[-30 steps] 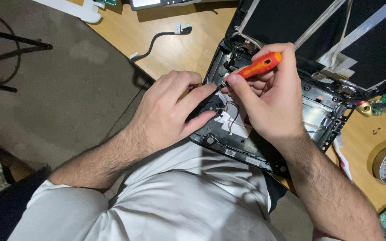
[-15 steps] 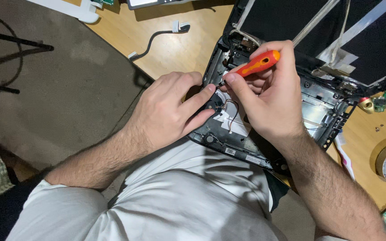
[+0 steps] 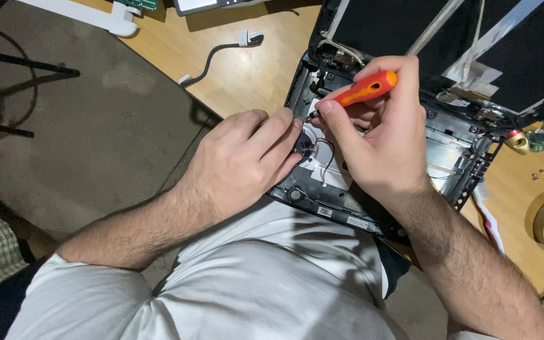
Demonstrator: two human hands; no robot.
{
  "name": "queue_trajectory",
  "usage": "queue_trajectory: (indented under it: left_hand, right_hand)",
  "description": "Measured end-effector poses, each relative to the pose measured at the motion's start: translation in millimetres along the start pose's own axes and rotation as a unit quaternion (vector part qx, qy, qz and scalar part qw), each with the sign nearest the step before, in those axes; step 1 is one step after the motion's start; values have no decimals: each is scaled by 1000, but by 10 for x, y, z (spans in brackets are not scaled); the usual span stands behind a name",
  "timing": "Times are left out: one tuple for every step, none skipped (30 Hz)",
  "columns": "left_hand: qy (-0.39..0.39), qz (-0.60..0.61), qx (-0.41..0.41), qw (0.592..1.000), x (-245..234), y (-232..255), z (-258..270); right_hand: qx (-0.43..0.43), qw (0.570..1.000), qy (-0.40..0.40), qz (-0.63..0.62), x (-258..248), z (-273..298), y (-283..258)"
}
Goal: The person removes a motherboard from a disassembled laptop, places it on the table, and then uses a screwdriver to tighten screws on the laptop's internal chassis. They then pick up the motherboard again and place it back into the laptop.
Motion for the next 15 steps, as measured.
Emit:
queue_trajectory:
  left_hand:
    - [-3, -14, -2, 1000, -2, 11, 1]
    - [-3, -15, -2, 1000, -2, 20, 8]
    - [5, 5, -12, 1000, -14, 8, 10]
    - [12, 24, -22, 999, -25, -5, 11]
    - [12, 24, -21, 999, -25, -4, 15]
    - [28, 34, -19, 999, -46, -2, 19]
    - [44, 44, -17, 998, -64, 3, 27]
    - [44, 44, -16, 998, -62, 4, 25]
    - [44, 41, -18, 998, -63, 2, 26]
    - [44, 37, -20, 998, -65, 0, 27]
    - [44, 36, -19, 998, -70, 4, 25]
    - [42, 48, -23, 998, -71, 2, 22]
    - [40, 61, -25, 997, -70, 0, 15]
    - [40, 60, -24, 997, -76, 4, 7]
    - [41, 57, -26, 997, -80, 6, 3]
  right_hand:
    - [1, 1000, 3, 5, -5, 0, -7]
    - [1, 1000, 3, 5, -10, 5, -17]
    - [-2, 1000, 3, 6, -14, 4, -32]
    - [-4, 1000, 4, 7, -20, 3, -47]
    - [-5, 1000, 5, 6, -25, 4, -56]
    - [1, 1000, 3, 1, -25, 4, -56]
    - [6, 1000, 0, -4, -26, 9, -54]
    - [7, 1000, 1, -3, -28, 14, -48]
    - [1, 1000, 1, 7, -26, 15, -53]
    - [-5, 1000, 1, 17, -25, 16, -60]
    - [-6, 1000, 1, 17, -19, 17, -55]
    - [-3, 1000, 0, 9, -13, 18, -44]
    - [2, 1000, -1, 2, -10, 21, -30]
    - [1, 1000, 1, 2, -13, 19, -35]
    - [-6, 1000, -1, 1, -12, 21, -49]
Point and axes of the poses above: each hand's wrist, its own z-axis away from the middle knuckle, its own x-axis out of the palm, y = z × x, the point moved 7 cm from there along -z, towards the middle knuckle, and after that the axes turned 6 degrees about z, right-handed, at the moved point
